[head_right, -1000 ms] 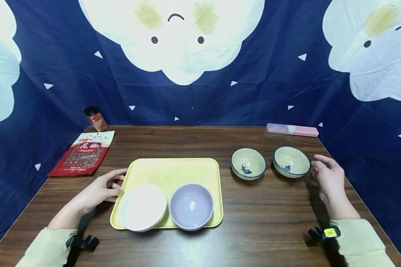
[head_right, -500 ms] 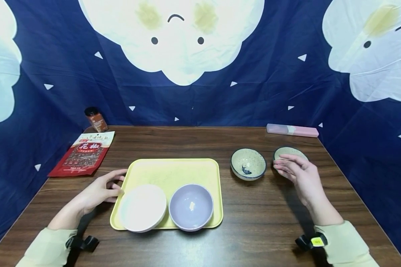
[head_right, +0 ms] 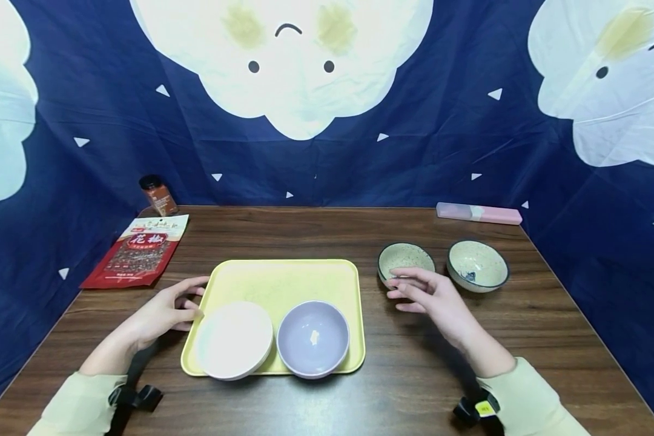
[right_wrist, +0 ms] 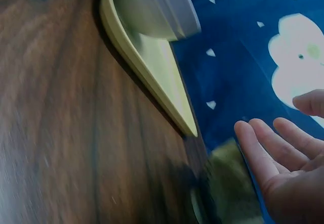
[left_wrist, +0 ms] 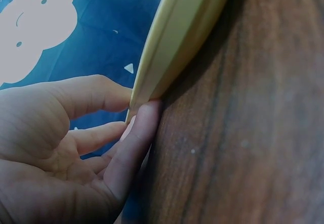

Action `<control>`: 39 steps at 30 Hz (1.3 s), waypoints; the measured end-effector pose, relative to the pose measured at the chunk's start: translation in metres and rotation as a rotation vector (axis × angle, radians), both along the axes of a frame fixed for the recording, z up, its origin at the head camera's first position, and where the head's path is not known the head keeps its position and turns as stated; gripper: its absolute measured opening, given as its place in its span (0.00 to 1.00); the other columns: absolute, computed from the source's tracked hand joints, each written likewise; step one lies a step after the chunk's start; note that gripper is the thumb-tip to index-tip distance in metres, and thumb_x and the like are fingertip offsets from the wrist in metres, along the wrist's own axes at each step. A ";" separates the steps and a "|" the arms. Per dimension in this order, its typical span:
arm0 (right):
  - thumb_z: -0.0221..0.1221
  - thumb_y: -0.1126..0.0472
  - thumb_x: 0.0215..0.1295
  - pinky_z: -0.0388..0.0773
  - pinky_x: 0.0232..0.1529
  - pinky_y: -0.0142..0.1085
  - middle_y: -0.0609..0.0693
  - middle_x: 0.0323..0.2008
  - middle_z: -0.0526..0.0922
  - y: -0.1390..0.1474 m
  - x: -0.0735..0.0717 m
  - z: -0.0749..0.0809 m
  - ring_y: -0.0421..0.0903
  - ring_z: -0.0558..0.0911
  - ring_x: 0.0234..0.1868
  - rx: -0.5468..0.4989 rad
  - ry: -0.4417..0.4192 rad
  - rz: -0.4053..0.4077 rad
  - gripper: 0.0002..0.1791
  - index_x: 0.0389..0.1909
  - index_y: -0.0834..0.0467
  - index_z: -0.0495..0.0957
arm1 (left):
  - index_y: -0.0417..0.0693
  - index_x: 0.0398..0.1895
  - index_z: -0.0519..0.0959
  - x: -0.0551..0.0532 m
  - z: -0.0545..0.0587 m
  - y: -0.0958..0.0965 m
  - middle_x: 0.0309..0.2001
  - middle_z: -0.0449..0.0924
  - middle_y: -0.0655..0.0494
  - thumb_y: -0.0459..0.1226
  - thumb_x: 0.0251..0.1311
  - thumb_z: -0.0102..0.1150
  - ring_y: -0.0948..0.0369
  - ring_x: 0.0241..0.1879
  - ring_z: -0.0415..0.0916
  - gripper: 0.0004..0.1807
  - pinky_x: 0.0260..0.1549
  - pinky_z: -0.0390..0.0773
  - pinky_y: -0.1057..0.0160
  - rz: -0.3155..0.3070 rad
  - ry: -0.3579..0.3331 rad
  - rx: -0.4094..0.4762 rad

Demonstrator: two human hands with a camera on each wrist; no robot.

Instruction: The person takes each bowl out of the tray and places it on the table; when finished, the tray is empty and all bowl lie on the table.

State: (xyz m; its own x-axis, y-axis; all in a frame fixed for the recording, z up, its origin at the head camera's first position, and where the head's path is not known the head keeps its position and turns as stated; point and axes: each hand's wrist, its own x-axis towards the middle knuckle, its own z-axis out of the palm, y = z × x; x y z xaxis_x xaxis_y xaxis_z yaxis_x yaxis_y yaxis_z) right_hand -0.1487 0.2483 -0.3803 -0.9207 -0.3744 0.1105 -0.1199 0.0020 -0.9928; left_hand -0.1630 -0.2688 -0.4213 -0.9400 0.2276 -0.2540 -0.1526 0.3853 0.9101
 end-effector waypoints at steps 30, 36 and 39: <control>0.56 0.69 0.69 0.85 0.43 0.52 0.71 0.64 0.72 -0.083 0.019 -0.031 0.56 0.80 0.54 0.001 -0.272 0.279 0.33 0.73 0.70 0.60 | 0.37 0.77 0.57 0.000 0.002 0.000 0.62 0.64 0.34 0.24 0.61 0.60 0.51 0.44 0.73 0.40 0.37 0.86 0.52 0.011 -0.008 -0.016; 0.55 0.73 0.63 0.86 0.40 0.48 0.71 0.62 0.73 -0.085 0.019 -0.031 0.55 0.81 0.52 0.009 -0.282 0.244 0.34 0.72 0.71 0.62 | 0.35 0.77 0.56 0.000 0.001 0.000 0.62 0.64 0.33 0.24 0.61 0.59 0.51 0.44 0.73 0.41 0.36 0.86 0.52 -0.004 0.009 -0.005; 0.55 0.73 0.61 0.86 0.40 0.48 0.72 0.62 0.74 -0.085 0.019 -0.029 0.55 0.81 0.52 0.010 -0.278 0.237 0.35 0.72 0.72 0.62 | 0.35 0.77 0.56 0.000 0.001 -0.001 0.62 0.64 0.33 0.24 0.61 0.60 0.51 0.44 0.74 0.41 0.36 0.86 0.52 -0.003 0.007 -0.006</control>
State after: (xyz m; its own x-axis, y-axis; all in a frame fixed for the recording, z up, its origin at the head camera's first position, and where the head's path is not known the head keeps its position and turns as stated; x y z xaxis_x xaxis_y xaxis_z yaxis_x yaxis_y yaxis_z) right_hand -0.1292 0.1632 -0.4096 -0.8024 -0.5809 -0.1367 0.1566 0.0160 -0.9875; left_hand -0.1625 -0.2695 -0.4200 -0.9412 0.2290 -0.2484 -0.1448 0.3910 0.9089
